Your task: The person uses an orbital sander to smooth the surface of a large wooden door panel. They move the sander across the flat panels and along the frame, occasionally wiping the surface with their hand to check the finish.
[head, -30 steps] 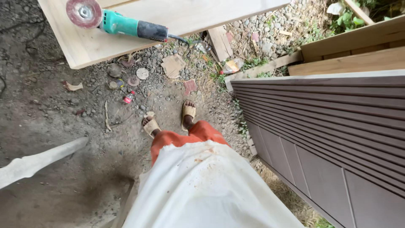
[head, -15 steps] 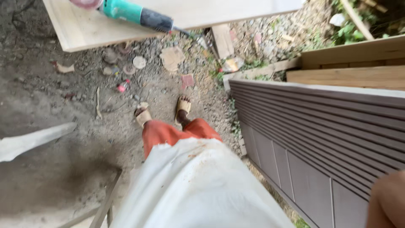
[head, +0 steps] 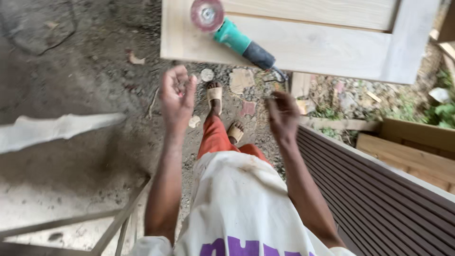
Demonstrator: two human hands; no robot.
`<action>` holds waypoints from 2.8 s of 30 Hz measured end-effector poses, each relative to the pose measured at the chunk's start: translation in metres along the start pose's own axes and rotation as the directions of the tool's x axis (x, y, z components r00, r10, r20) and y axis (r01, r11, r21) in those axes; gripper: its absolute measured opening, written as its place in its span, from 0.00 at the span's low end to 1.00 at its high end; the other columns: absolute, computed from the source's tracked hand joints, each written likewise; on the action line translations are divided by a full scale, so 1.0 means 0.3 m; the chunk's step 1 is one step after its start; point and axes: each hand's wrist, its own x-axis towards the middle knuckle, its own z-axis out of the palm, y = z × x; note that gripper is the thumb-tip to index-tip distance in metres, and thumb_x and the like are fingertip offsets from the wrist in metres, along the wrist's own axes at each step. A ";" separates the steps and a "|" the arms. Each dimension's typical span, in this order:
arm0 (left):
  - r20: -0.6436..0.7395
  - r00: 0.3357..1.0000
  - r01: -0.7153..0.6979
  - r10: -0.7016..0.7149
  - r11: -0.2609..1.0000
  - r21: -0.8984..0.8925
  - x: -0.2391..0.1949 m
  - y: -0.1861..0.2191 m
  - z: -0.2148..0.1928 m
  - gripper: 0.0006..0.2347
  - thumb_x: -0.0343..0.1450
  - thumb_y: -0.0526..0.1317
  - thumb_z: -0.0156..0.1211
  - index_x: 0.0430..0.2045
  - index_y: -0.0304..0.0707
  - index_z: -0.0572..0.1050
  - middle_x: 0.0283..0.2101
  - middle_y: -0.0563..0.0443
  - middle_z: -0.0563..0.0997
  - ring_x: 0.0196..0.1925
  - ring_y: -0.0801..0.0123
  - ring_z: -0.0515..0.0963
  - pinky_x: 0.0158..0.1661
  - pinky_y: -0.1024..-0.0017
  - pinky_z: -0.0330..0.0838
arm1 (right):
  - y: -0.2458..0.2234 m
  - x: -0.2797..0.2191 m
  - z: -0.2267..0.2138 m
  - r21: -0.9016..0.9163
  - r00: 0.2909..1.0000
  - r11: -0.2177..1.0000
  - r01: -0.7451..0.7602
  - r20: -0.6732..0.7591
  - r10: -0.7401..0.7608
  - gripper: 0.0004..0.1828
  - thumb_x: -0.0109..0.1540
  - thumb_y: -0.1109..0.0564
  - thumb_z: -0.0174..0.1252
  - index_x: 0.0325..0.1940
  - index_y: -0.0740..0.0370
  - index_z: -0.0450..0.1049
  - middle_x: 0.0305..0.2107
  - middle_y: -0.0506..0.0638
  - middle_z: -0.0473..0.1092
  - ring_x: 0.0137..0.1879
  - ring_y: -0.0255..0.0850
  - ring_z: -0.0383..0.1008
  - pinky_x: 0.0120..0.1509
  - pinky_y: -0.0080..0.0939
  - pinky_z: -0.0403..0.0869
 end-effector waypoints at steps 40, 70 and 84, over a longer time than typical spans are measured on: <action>0.924 0.371 0.406 -0.090 0.911 -0.074 -0.033 0.044 0.872 0.47 0.61 0.70 0.67 0.59 0.25 0.56 0.53 0.22 0.72 0.52 0.41 0.79 0.48 0.56 0.79 | -0.048 0.237 -0.286 0.680 0.948 0.719 0.143 -0.304 0.099 0.41 0.69 0.29 0.53 0.76 0.56 0.57 0.56 0.56 0.68 0.53 0.45 0.76 0.57 0.52 0.79; 0.873 0.410 0.401 -0.263 0.912 0.087 0.057 -0.064 0.683 0.43 0.55 0.38 0.71 0.65 0.30 0.51 0.48 0.34 0.74 0.46 0.51 0.80 0.45 0.61 0.81 | 0.061 0.409 -0.044 0.206 0.962 0.953 -0.224 -0.112 0.250 0.49 0.57 0.62 0.67 0.76 0.64 0.47 0.54 0.65 0.63 0.53 0.49 0.76 0.54 0.52 0.83; 0.563 0.580 0.811 -0.589 0.479 -0.335 0.319 -0.345 0.346 0.28 0.66 0.52 0.72 0.54 0.29 0.75 0.52 0.49 0.80 0.52 0.70 0.77 0.50 0.73 0.72 | 0.043 0.425 0.485 -0.467 0.921 0.857 0.220 0.390 -0.024 0.57 0.56 0.53 0.72 0.79 0.65 0.44 0.55 0.68 0.70 0.56 0.66 0.77 0.52 0.57 0.80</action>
